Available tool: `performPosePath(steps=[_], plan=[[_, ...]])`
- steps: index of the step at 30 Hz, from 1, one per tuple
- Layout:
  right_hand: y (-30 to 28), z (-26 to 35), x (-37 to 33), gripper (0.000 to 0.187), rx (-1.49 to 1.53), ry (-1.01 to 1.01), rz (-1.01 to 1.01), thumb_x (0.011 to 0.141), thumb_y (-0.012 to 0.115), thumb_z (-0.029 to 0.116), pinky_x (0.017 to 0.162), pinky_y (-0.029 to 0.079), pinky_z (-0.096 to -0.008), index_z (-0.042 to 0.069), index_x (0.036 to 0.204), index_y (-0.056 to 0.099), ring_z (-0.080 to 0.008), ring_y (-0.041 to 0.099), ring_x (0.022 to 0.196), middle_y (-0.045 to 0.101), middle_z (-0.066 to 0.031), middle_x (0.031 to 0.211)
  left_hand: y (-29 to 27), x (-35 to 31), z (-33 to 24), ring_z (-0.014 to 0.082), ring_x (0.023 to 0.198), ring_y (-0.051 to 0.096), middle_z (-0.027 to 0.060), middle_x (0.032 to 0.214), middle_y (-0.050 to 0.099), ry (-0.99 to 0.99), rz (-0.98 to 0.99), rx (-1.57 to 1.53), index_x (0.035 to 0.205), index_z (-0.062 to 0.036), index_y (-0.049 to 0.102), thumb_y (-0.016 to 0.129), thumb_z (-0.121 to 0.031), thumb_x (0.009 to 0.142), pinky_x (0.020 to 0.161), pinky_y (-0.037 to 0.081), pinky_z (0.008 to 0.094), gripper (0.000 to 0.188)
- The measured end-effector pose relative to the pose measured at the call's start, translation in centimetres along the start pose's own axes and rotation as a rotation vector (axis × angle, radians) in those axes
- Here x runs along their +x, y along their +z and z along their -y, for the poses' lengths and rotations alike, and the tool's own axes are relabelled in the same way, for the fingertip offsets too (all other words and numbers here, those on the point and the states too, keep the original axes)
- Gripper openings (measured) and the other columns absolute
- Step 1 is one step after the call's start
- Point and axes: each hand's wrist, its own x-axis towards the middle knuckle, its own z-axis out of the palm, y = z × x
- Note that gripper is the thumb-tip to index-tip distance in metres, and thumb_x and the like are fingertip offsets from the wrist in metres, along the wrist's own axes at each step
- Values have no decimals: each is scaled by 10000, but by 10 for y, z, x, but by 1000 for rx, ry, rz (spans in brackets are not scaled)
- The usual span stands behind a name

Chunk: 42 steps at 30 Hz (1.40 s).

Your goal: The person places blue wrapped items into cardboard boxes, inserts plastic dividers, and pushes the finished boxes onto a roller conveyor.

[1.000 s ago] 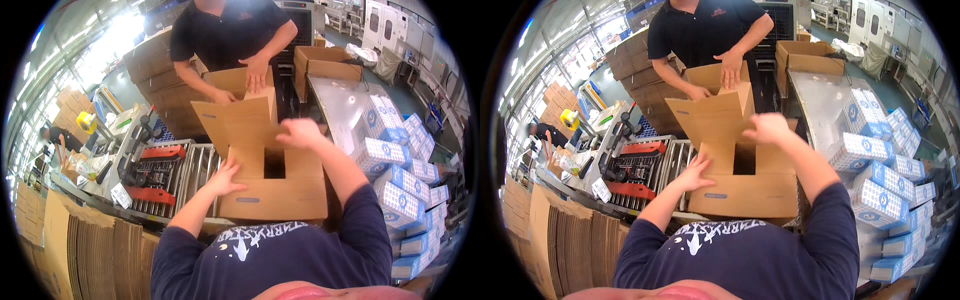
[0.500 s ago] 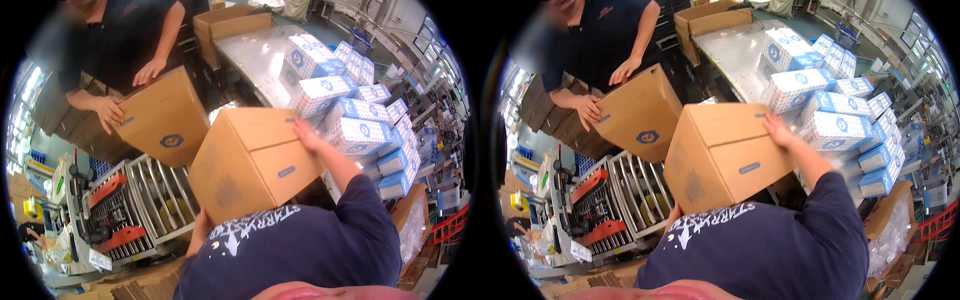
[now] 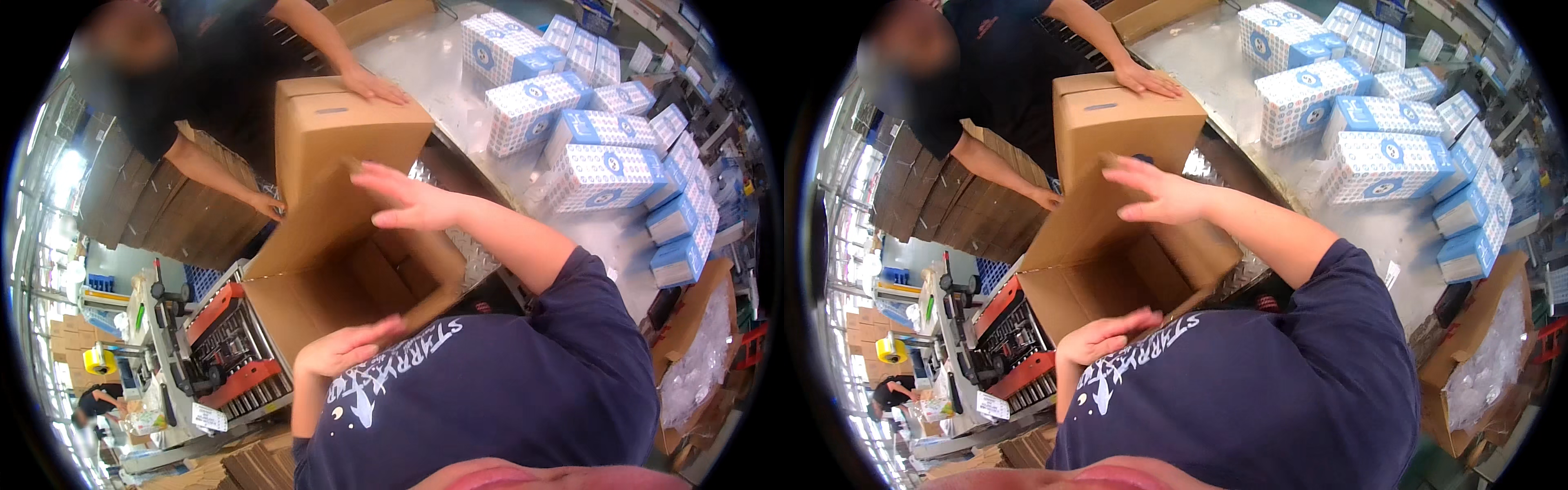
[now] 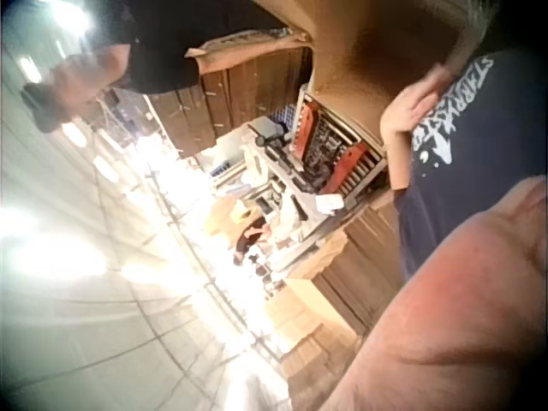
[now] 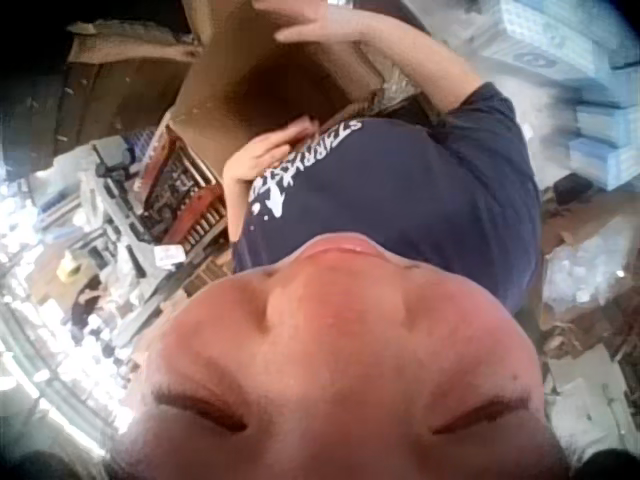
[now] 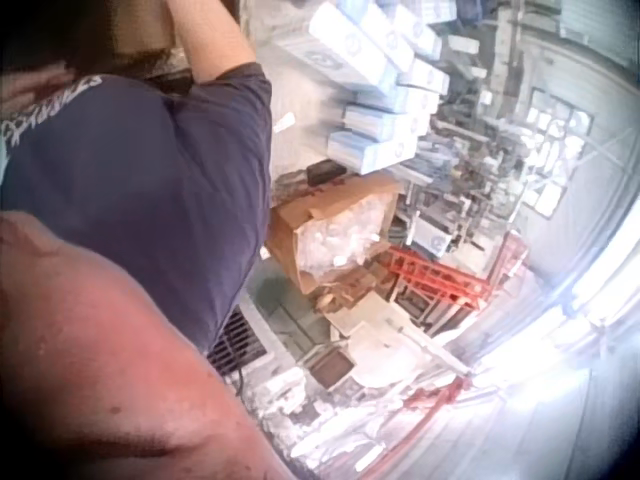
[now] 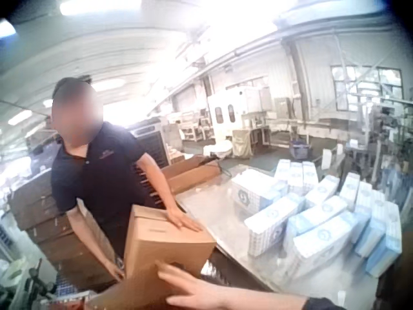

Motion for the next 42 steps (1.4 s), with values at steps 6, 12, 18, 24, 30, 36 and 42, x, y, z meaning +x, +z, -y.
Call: performPosePath(steps=[6,12,18,24,30,36,42], plan=[[-54,-106,-63,491,-449,357,-251,806,543,152,883,443,-400,157,1290,459,-330,520,1058,524,-158,1165,-20,-79,156,348,1323,256,194,1435,261,-578,-626,428,1331,-17,383,589,-263,840,1079,220,416,588],[38,-165,-119,344,-795,701,-170,880,420,201,911,428,-421,29,1155,534,-350,520,1054,539,-222,1130,-2,4,154,395,1354,129,248,1452,167,-1011,-804,741,1426,-41,132,717,-395,697,1080,120,528,999],[14,-140,-150,447,-324,793,173,890,452,349,955,402,-384,127,1276,491,-327,531,1093,561,-183,1180,16,15,248,297,1208,417,192,1324,398,-459,-932,-387,1425,-36,69,664,-49,746,985,373,383,903],[-239,-89,-191,412,-263,498,-498,847,576,384,870,448,-362,76,1118,609,-252,590,990,635,-139,1040,21,100,175,318,1287,342,278,1379,321,-952,-325,348,1404,2,178,628,-394,805,1023,331,367,847],[-262,-130,-244,474,-978,662,-341,821,520,481,982,310,-481,64,1022,625,-292,562,997,623,-139,991,-45,300,-51,329,1053,545,192,1168,552,-145,-138,979,1301,-58,432,661,-357,759,884,441,362,660],[-208,-66,-275,466,-732,125,-269,788,632,328,1052,265,-478,71,1168,553,-309,462,1161,523,-128,1218,-21,498,-63,356,1102,498,194,1184,522,-121,-267,1343,1394,-71,244,709,-417,643,934,394,413,949],[-185,-72,-454,466,295,862,-1221,850,596,348,787,482,-347,61,1209,522,-179,538,1030,560,-84,1153,15,470,-72,303,1056,564,233,1189,537,-356,216,551,1375,46,235,696,-309,737,900,443,346,863]])
